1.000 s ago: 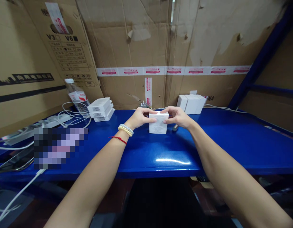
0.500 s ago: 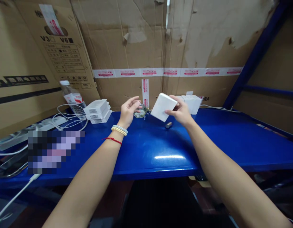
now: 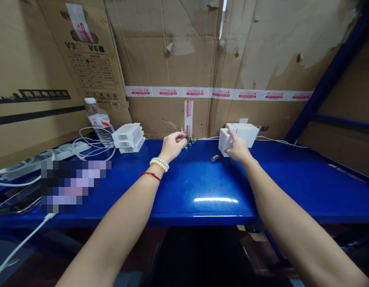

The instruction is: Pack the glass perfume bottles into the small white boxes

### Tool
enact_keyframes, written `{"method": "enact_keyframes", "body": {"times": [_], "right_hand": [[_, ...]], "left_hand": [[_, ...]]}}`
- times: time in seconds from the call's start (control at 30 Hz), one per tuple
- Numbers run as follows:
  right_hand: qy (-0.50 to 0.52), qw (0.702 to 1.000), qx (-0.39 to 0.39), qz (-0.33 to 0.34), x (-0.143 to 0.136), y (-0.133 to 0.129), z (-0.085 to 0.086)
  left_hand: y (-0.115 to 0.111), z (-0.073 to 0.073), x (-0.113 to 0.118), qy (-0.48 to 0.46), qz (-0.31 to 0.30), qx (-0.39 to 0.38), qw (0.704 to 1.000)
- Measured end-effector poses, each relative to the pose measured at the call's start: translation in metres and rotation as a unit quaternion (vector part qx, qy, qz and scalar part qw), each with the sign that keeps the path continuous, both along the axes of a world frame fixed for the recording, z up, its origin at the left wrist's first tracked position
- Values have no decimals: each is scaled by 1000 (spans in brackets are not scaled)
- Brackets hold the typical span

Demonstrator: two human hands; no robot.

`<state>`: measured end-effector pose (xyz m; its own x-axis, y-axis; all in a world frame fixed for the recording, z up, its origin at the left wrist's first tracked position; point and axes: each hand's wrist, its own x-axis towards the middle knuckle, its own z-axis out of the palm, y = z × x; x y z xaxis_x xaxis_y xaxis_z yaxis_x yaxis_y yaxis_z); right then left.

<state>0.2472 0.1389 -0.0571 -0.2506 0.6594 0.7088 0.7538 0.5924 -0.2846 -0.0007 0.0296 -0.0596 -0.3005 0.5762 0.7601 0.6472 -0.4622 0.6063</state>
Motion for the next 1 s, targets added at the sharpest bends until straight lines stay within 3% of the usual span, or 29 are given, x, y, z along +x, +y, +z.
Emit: {"method": "enact_keyframes", "body": {"times": [0.17,0.27,0.37,0.63,0.77,0.9,1.0], "right_hand": [[-45,997,9,-68,-11,-6,4],[-103,981,75,-145,-26,-8,8],[-145,964,136,-177,-40,-1,13],[-204,946,116,-223,-40,34,32],[-222,941,108,-234,-33,45,37],[-228,942,99,-227,-36,35,38],[-222,949,175,-139,-51,19,38]], "left_hand": [[4,-4,-9,65,73,2,995],[6,-6,-15,93,117,8,989],[7,-8,-18,99,138,11,985],[8,-9,-26,81,160,5,984],[10,-11,-29,94,167,-11,981],[10,-11,-28,109,180,-26,977],[10,-12,-23,121,177,-70,974]]}}
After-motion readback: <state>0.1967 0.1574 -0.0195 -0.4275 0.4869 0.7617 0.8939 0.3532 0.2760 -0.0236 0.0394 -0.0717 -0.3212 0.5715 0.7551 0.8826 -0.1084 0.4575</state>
